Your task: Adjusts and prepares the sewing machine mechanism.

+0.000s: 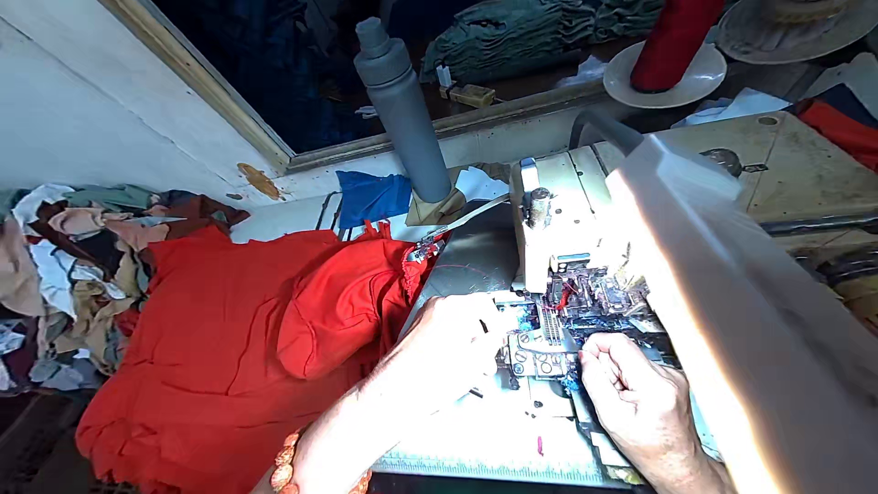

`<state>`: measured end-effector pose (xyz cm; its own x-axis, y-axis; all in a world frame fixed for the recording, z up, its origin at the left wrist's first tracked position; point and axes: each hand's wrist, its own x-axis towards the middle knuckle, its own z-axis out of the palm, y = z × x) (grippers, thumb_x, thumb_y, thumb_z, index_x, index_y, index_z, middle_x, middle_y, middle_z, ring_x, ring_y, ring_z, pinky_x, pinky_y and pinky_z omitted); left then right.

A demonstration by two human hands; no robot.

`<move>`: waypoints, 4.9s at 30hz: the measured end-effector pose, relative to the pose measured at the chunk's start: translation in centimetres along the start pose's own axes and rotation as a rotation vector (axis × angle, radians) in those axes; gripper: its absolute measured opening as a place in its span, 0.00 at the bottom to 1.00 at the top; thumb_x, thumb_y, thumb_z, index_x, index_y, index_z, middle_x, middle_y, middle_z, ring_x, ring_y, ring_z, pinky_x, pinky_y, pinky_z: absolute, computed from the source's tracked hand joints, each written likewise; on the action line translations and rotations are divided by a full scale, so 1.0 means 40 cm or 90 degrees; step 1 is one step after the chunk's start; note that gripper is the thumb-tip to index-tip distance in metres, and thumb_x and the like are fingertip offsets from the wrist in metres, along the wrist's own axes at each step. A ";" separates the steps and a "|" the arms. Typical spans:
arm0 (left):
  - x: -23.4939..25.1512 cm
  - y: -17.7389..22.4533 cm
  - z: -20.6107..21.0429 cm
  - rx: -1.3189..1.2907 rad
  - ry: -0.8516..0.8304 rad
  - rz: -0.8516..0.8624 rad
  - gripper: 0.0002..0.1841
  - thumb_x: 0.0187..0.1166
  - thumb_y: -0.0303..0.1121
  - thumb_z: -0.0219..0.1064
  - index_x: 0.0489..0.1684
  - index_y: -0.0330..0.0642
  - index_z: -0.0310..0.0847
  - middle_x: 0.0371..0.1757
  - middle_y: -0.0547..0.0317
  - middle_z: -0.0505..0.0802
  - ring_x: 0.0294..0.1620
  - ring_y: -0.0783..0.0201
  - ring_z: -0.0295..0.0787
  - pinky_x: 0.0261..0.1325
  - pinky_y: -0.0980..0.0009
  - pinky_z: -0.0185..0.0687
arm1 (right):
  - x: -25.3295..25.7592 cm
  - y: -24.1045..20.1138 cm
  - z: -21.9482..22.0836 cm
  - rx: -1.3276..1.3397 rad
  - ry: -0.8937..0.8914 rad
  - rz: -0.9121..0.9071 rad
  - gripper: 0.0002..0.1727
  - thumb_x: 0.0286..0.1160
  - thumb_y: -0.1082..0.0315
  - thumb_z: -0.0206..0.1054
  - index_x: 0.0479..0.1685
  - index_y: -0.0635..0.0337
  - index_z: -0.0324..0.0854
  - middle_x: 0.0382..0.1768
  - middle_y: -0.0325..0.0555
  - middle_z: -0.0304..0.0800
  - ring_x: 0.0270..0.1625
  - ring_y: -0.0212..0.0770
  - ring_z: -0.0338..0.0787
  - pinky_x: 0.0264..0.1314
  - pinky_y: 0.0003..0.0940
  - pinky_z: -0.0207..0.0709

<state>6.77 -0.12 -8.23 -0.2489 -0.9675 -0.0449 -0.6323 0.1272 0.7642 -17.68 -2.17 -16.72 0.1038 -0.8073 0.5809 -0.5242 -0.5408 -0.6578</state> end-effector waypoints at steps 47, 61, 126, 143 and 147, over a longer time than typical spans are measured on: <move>-0.026 0.081 0.033 0.518 0.080 0.076 0.08 0.67 0.35 0.69 0.19 0.47 0.83 0.22 0.60 0.82 0.24 0.59 0.83 0.21 0.60 0.73 | 0.032 0.003 0.009 0.084 -0.050 0.073 0.09 0.70 0.67 0.59 0.30 0.57 0.85 0.14 0.24 0.67 0.16 0.14 0.63 0.19 0.10 0.57; -0.093 0.153 -0.053 -0.012 0.064 -0.031 0.04 0.76 0.28 0.67 0.36 0.38 0.86 0.22 0.61 0.82 0.20 0.77 0.75 0.24 0.84 0.70 | 0.033 -0.007 0.011 0.150 -0.034 0.091 0.08 0.71 0.69 0.61 0.32 0.60 0.85 0.17 0.26 0.72 0.18 0.12 0.65 0.20 0.07 0.60; -0.100 0.288 -0.010 0.440 -0.086 -0.129 0.12 0.77 0.19 0.62 0.54 0.26 0.87 0.55 0.39 0.92 0.52 0.51 0.90 0.67 0.55 0.74 | 0.030 -0.015 0.014 0.149 -0.036 0.106 0.08 0.69 0.69 0.62 0.35 0.63 0.85 0.21 0.28 0.77 0.20 0.11 0.69 0.22 0.06 0.63; -0.027 0.152 0.052 0.458 0.215 -0.015 0.07 0.66 0.31 0.67 0.23 0.42 0.89 0.27 0.59 0.86 0.24 0.62 0.86 0.21 0.66 0.76 | 0.030 -0.014 0.017 0.163 -0.020 0.105 0.07 0.69 0.69 0.62 0.33 0.60 0.85 0.19 0.24 0.74 0.19 0.10 0.66 0.21 0.05 0.60; -0.053 0.196 0.006 0.428 0.125 -0.027 0.06 0.71 0.30 0.68 0.26 0.42 0.89 0.29 0.57 0.87 0.27 0.60 0.86 0.28 0.64 0.77 | 0.031 -0.013 0.016 0.161 -0.017 0.107 0.07 0.68 0.70 0.62 0.33 0.62 0.85 0.19 0.25 0.72 0.19 0.11 0.64 0.21 0.06 0.59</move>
<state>2.17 2.96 -2.28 -0.1166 -0.9882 0.0994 -0.9709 0.1345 0.1982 -16.73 -3.05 -15.97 0.0579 -0.8947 0.4430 -0.3091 -0.4380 -0.8442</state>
